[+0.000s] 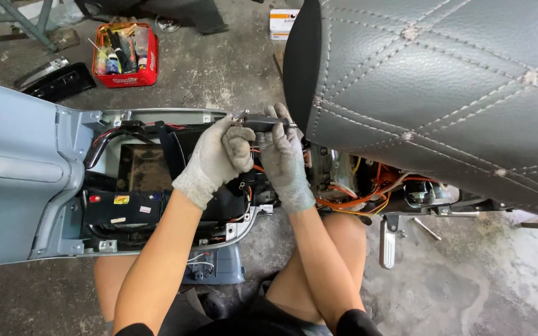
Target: The person sits on the workshop floor beside a scooter with its seat and body panels removed and works on the electrical components under the seat. They use a screwdriver and a socket wrench to loosen and tighten fasteners, reposition wiring harnesses, and handle the battery and controller area while adjusting parts by hand.
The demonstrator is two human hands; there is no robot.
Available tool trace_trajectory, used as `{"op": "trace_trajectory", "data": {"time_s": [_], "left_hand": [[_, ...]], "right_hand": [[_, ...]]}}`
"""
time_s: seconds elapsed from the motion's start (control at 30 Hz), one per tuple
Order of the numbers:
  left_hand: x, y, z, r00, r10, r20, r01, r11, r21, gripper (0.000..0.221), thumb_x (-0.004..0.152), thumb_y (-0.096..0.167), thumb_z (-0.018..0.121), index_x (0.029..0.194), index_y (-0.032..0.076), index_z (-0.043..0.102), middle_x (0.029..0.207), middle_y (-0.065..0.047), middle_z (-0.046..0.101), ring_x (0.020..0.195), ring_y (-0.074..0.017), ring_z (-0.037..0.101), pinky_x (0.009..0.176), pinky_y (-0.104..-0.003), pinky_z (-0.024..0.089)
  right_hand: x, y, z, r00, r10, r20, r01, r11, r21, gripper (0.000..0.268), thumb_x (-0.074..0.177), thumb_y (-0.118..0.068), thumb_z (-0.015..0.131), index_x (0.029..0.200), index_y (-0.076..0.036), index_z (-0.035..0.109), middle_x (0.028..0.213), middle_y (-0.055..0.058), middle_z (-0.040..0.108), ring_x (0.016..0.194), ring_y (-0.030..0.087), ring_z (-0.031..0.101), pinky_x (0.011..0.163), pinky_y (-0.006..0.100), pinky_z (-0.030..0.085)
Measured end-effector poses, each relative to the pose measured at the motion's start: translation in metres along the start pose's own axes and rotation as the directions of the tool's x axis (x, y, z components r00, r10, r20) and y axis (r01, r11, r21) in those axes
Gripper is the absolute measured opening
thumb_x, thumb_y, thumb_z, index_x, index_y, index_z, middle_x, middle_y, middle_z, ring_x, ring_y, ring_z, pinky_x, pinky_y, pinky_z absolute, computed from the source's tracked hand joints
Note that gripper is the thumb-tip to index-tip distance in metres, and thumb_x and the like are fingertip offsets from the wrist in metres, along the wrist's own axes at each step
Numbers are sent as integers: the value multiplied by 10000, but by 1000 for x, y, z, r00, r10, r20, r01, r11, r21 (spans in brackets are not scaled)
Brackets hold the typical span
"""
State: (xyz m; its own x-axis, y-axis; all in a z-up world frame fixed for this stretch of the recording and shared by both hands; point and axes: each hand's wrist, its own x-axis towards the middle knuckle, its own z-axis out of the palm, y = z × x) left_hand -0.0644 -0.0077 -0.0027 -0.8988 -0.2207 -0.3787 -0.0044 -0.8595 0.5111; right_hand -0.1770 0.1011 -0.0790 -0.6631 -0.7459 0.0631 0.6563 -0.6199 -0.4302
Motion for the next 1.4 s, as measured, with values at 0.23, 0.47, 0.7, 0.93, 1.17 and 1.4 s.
{"op": "trace_trajectory", "data": {"time_s": [0.23, 0.47, 0.7, 0.93, 1.17, 1.4], "left_hand": [[-45, -21, 29, 799, 534, -276, -58, 525, 849, 616, 1085, 449, 398, 845, 6, 752, 550, -43, 638, 491, -182, 602, 516, -359, 500], [-67, 21, 76, 414, 486, 770, -49, -832, 552, 423, 769, 222, 682, 1143, 32, 736, 1025, -189, 749, 948, -361, 686, 812, -455, 498], [-38, 20, 49, 626, 574, 528, 11, -683, 730, 298, 977, 328, 698, 809, 83, 725, 791, -108, 702, 821, -322, 673, 782, -447, 521], [-18, 18, 13, 949, 98, -301, -32, 975, 218, 427, 969, 339, 675, 635, 97, 565, 533, -20, 512, 415, -149, 450, 432, -319, 386], [-81, 2, 42, 770, 554, -316, -89, 584, 807, 566, 1033, 429, 570, 726, -9, 755, 577, -48, 669, 478, -120, 542, 461, -272, 415], [-95, 1, 21, 484, 696, 531, 9, -610, 792, 238, 936, 247, 761, 1144, 131, 757, 1059, -38, 752, 910, -228, 698, 795, -365, 524]], "right_hand": [[11, 8, -16, 982, -19, -190, 4, 996, -84, 383, 982, -235, 713, 1269, -49, 539, 1155, 66, 612, 972, 163, 634, 836, 315, 567], [13, 2, -9, 963, -49, -264, 5, 986, -165, 212, 1028, -239, 728, 1022, -65, 606, 892, -11, 600, 680, 65, 545, 584, 235, 471], [2, -5, 14, 980, -43, -192, 22, 993, -112, 297, 1062, -334, 573, 1125, -45, 592, 1055, 86, 664, 965, 203, 659, 872, 378, 555], [-12, -17, 0, 989, 23, -146, 5, 981, 192, 420, 1064, -337, 482, 1368, -60, 568, 1318, 74, 659, 1268, 246, 579, 1147, 457, 420], [-6, 0, -35, 982, 146, -120, -109, 956, 271, 446, 1028, -411, 541, 1362, -122, 602, 1344, 61, 658, 1283, 242, 552, 1167, 442, 383], [0, -6, -19, 969, 184, -164, -134, 953, 273, 493, 986, -443, 622, 1353, -114, 602, 1370, 66, 653, 1342, 254, 554, 1220, 458, 381]]}}
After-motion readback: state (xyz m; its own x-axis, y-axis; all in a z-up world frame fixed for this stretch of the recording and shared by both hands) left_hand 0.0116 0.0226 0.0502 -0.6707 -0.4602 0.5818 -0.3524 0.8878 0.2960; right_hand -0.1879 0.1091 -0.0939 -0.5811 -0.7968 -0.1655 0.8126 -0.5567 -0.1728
